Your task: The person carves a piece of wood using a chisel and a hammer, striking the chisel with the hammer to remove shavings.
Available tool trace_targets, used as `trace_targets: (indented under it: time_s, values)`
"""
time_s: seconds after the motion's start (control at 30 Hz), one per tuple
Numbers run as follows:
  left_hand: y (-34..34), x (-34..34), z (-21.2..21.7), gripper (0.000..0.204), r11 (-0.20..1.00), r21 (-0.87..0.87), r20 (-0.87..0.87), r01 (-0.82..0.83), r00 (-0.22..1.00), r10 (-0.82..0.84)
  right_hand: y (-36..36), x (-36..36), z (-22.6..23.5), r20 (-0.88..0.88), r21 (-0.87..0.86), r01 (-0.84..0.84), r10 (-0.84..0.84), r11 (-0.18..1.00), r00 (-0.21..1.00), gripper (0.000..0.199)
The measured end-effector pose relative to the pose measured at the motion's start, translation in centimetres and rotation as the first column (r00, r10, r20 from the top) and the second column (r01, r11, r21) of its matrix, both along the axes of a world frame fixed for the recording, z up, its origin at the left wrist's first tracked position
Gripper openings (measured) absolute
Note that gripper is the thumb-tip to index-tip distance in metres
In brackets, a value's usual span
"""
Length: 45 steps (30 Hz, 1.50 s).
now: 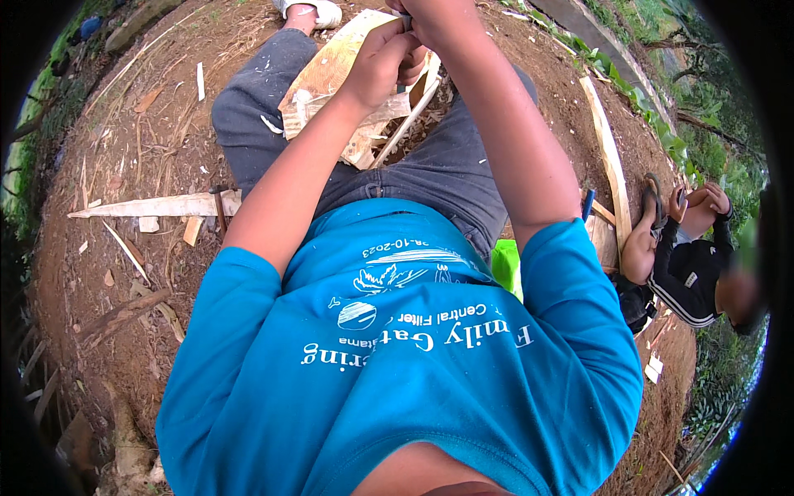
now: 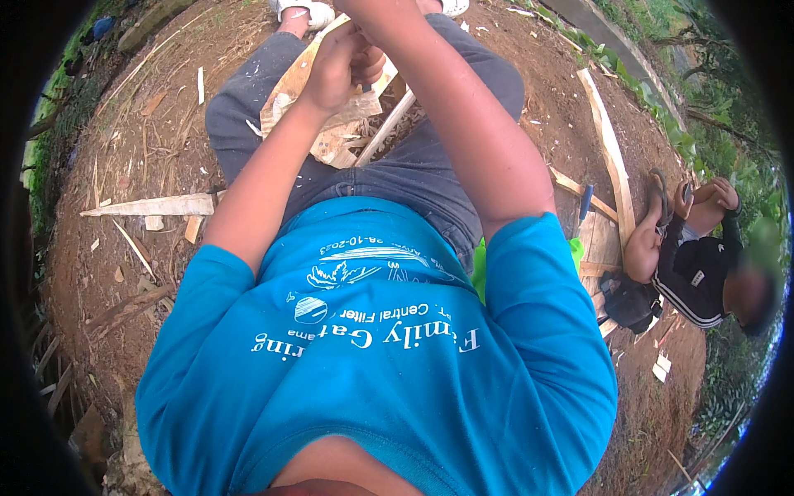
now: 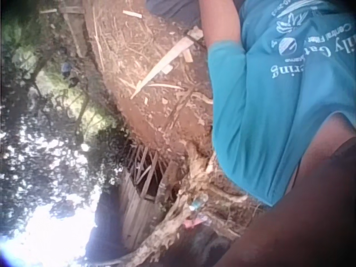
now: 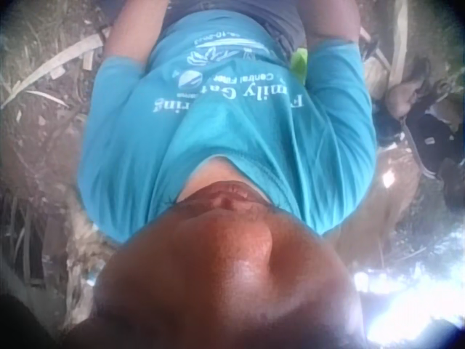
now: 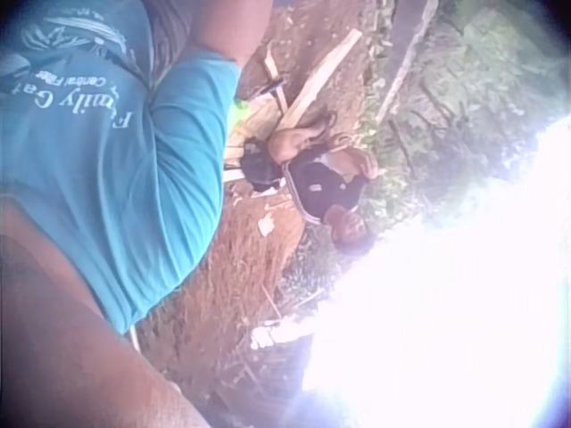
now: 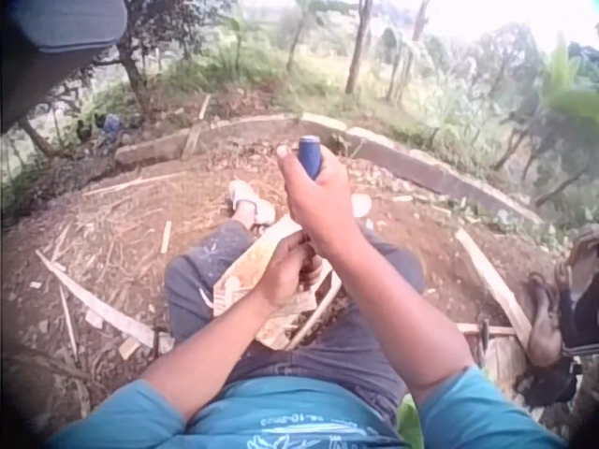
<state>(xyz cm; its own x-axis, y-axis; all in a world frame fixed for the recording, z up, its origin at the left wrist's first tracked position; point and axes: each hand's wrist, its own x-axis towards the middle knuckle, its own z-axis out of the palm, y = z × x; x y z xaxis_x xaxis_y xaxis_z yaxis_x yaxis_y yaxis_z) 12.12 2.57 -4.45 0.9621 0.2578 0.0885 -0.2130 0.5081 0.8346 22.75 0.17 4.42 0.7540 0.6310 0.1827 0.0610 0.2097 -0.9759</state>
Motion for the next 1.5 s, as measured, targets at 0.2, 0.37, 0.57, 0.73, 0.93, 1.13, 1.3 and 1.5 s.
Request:
trace_targets:
  time_s: [0.2, 0.37, 0.57, 0.73, 0.93, 1.13, 1.3, 1.5]
  values:
    - [-0.5, 0.5, -0.6, 0.017, 0.998, -0.051, 0.023, -0.034, 0.999, 0.035, 0.0, 0.0, 0.0, 0.175, -0.081, 0.122, -0.107, 0.989, 0.979, 0.034]
    - [-0.7, 0.5, -0.9, 0.017, 0.996, -0.06, 0.012, -0.065, 0.998, 0.066, -0.2, -0.1, 0.0, 0.222, -0.089, 0.14, -0.117, 0.986, 0.968, 0.035]
    - [-0.3, 0.6, -1.4, 0.017, 0.998, -0.049, 0.071, -0.042, 0.996, 0.045, 0.3, 0.0, -0.3, 0.206, -0.049, 0.077, -0.066, 0.996, 0.976, 0.034]
    - [-0.7, 0.6, -1.8, 0.016, 0.994, -0.101, 0.067, -0.031, 0.997, 0.037, -0.3, -0.4, -0.2, 0.233, -0.056, 0.115, -0.099, 0.992, 0.967, 0.032]
    - [-1.1, 0.5, -2.1, 0.017, 0.998, -0.029, 0.072, -0.062, 0.995, 0.064, -1.2, -1.3, 0.4, 0.236, -0.018, 0.142, -0.134, 0.99, 0.963, 0.031]
    - [0.2, 0.0, -2.6, 0.021, 0.994, -0.105, 0.144, -0.022, 0.989, 0.037, 0.5, -1.6, 0.0, 0.317, 0.007, 0.112, -0.108, 0.994, 0.942, 0.032]
    - [1.1, -0.4, -2.0, 0.025, 0.996, 0.091, 0.142, -0.012, 0.99, -0.001, 0.8, -1.1, -0.3, 0.294, 0.012, 0.058, -0.059, 0.998, 0.954, 0.031]
    - [2.1, -6.6, 0.5, 0.073, 0.008, 0.983, -0.177, 0.185, 0.923, 0.342, -0.7, -0.5, 0.2, 0.076, 0.006, 0.112, -0.112, 0.994, 0.991, 0.031]
